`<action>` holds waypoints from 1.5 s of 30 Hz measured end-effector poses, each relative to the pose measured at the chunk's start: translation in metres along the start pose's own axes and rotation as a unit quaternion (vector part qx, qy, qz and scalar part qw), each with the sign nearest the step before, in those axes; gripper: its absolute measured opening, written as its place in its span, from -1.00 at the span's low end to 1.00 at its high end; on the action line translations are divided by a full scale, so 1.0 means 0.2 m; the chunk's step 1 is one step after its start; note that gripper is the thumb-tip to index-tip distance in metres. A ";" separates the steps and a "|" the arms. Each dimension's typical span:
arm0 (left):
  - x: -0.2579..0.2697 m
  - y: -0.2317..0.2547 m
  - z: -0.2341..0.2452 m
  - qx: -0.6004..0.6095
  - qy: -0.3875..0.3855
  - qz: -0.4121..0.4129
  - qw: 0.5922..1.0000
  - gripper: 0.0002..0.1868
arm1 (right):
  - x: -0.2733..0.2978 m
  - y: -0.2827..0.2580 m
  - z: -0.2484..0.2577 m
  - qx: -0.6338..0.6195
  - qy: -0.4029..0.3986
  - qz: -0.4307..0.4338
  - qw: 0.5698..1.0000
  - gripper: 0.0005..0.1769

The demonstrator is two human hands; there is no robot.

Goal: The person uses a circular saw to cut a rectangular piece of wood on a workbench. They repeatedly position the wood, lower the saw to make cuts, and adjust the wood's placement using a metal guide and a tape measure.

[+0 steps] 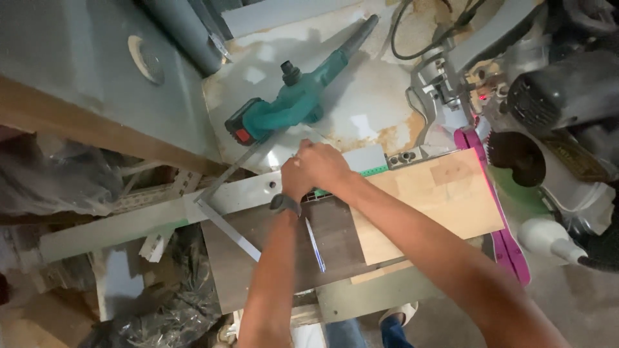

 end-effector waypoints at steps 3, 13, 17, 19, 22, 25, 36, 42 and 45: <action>0.00 0.09 0.01 -0.014 -0.006 -0.006 1.000 -0.29 | -0.10 0.12 -0.16 -0.050 0.025 -0.013 0.998 -0.63; 0.05 0.13 0.02 -0.054 -0.027 -0.011 0.998 -0.22 | -0.04 -0.07 0.10 0.082 -0.095 0.116 0.985 -0.80; 0.08 0.11 0.02 -0.062 -0.028 -0.006 0.998 -0.18 | -0.03 -0.06 0.05 0.110 -0.105 0.090 0.984 -0.81; 0.05 0.14 0.02 -0.069 -0.032 -0.011 0.997 -0.17 | -0.04 -0.03 0.02 0.096 -0.093 0.042 0.990 -0.47; 0.05 0.19 0.04 -0.079 -0.033 -0.015 0.996 -0.14 | -0.02 -0.06 0.04 -0.002 -0.071 -0.014 0.997 -0.18; 0.04 0.22 0.04 -0.089 -0.037 -0.019 0.995 -0.11 | 0.03 -0.12 0.03 0.007 -0.040 0.010 0.999 -0.29; 0.00 0.14 0.05 -0.096 -0.025 -0.095 0.991 -0.40 | 0.07 -0.10 0.15 0.094 -0.003 -0.052 0.994 -0.62; 0.03 0.26 0.07 -0.098 -0.024 -0.063 0.993 -0.42 | 0.18 -0.11 0.25 0.214 0.108 0.044 0.970 -0.80; 0.05 0.32 0.11 -0.070 -0.042 -0.044 0.996 -0.59 | 0.29 -0.26 0.33 0.258 0.027 0.114 0.959 -0.78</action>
Point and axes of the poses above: each hand's wrist, its own x-axis away from the middle knuckle, its own z-axis out of the back of the hand, y = z × x, the point moved 4 cm from there along -x, towards the middle knuckle, and after that the axes turned 13 degrees about -y, right-handed, at the moved point
